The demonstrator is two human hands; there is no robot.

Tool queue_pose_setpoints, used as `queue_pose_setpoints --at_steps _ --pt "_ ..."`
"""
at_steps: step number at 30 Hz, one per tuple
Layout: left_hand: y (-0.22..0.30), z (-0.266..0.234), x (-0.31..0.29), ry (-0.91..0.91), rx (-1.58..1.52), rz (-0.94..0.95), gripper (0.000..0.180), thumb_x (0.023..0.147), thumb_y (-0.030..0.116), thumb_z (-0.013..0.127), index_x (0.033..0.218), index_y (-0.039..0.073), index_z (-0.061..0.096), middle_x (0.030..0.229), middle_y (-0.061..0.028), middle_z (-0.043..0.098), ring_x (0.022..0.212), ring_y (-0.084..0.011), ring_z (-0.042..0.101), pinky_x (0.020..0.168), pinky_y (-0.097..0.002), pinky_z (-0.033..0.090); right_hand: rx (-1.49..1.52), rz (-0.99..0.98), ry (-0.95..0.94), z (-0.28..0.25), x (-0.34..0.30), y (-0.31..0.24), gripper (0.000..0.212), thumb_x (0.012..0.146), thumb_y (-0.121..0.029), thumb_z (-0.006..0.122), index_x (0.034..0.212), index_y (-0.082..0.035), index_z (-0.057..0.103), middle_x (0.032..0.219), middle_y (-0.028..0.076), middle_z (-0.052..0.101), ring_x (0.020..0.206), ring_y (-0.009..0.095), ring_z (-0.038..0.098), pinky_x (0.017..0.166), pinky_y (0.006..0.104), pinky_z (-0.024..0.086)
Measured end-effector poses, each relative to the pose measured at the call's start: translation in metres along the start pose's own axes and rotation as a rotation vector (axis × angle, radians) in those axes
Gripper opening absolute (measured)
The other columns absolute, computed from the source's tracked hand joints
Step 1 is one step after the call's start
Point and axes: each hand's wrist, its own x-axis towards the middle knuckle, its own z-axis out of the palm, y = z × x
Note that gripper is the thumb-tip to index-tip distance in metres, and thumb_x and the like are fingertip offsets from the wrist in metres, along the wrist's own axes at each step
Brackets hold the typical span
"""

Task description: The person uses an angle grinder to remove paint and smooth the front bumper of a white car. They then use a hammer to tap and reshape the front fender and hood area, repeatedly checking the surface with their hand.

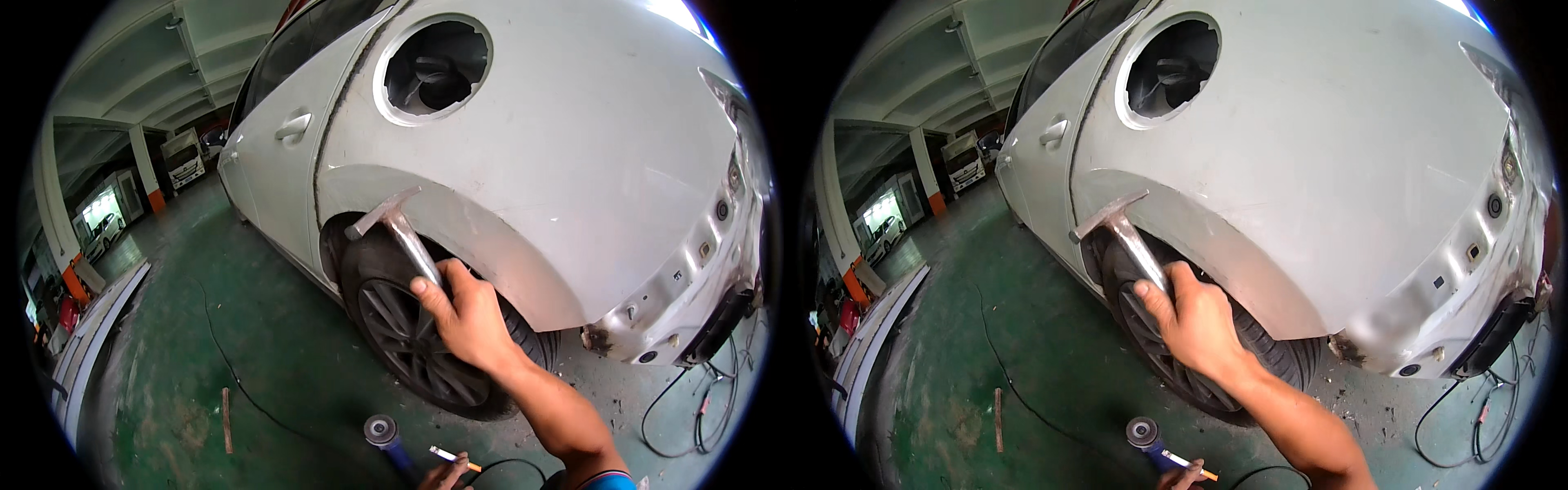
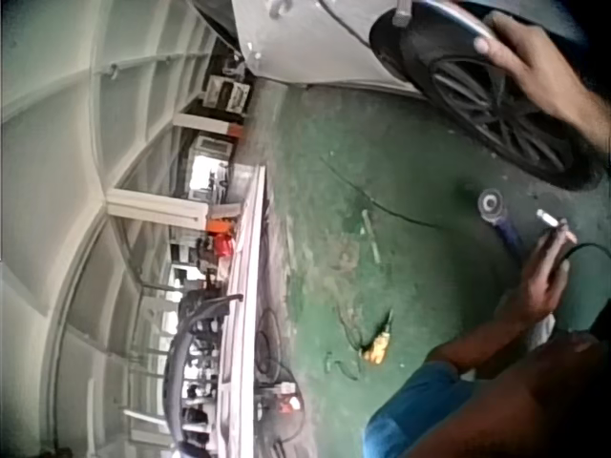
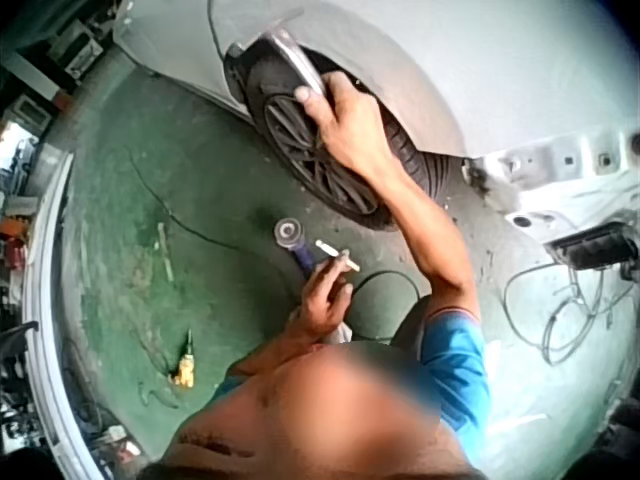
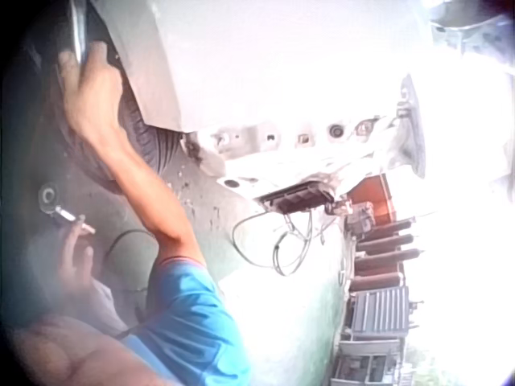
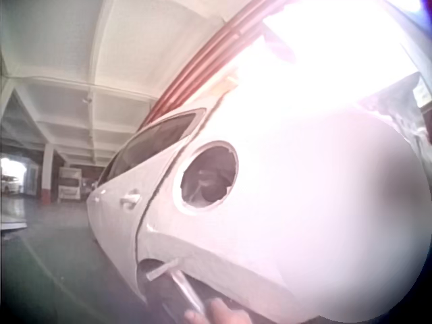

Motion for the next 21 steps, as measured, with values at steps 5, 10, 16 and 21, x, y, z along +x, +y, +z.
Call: queue_pose_setpoints --at_steps 5,10,16,21 --pt "0.001 -0.002 0.001 0.013 -0.038 -0.028 0.046 0.095 0.001 0.058 0.14 -0.006 0.051 0.117 -0.0188 0.064 0.099 -0.0292 0.063 0.085 -0.0358 0.053 0.059 -0.018 0.031 -0.001 -0.002 -0.005 0.044 0.1 -0.04 0.061 0.102 0.003 0.058 0.069 0.025 0.062 0.066 0.043 0.065 0.061 0.0469 0.05" --pt "0.001 -0.004 0.002 0.01 -0.021 -0.013 0.047 0.095 0.001 0.057 0.141 -0.006 0.05 0.117 -0.0186 0.065 0.099 -0.0274 0.063 0.083 -0.0335 0.053 0.04 0.087 -0.105 -0.005 -0.015 0.001 0.045 0.1 -0.041 0.06 0.101 0.004 0.058 0.069 0.027 0.06 0.065 0.042 0.065 0.062 0.0472 0.05" --pt "0.002 -0.008 -0.002 0.093 0.018 0.01 0.045 0.096 0.003 0.057 0.14 -0.006 0.052 0.117 -0.0186 0.064 0.095 -0.0243 0.062 0.078 -0.0311 0.053 0.045 0.103 -0.172 -0.005 -0.041 0.019 0.047 0.098 -0.043 0.063 0.102 0.003 0.059 0.071 0.026 0.064 0.07 0.043 0.067 0.064 0.0493 0.051" --pt "0.039 -0.024 0.024 0.124 -0.173 -0.029 0.025 0.093 0.006 0.057 0.111 -0.01 0.063 0.117 -0.0194 0.061 0.109 -0.0307 0.058 0.1 -0.0414 0.045 -0.119 0.18 -0.548 -0.019 -0.109 0.081 0.054 0.093 -0.053 0.065 0.106 -0.001 0.063 0.07 0.022 0.066 0.07 0.04 0.069 0.066 0.0487 0.053"
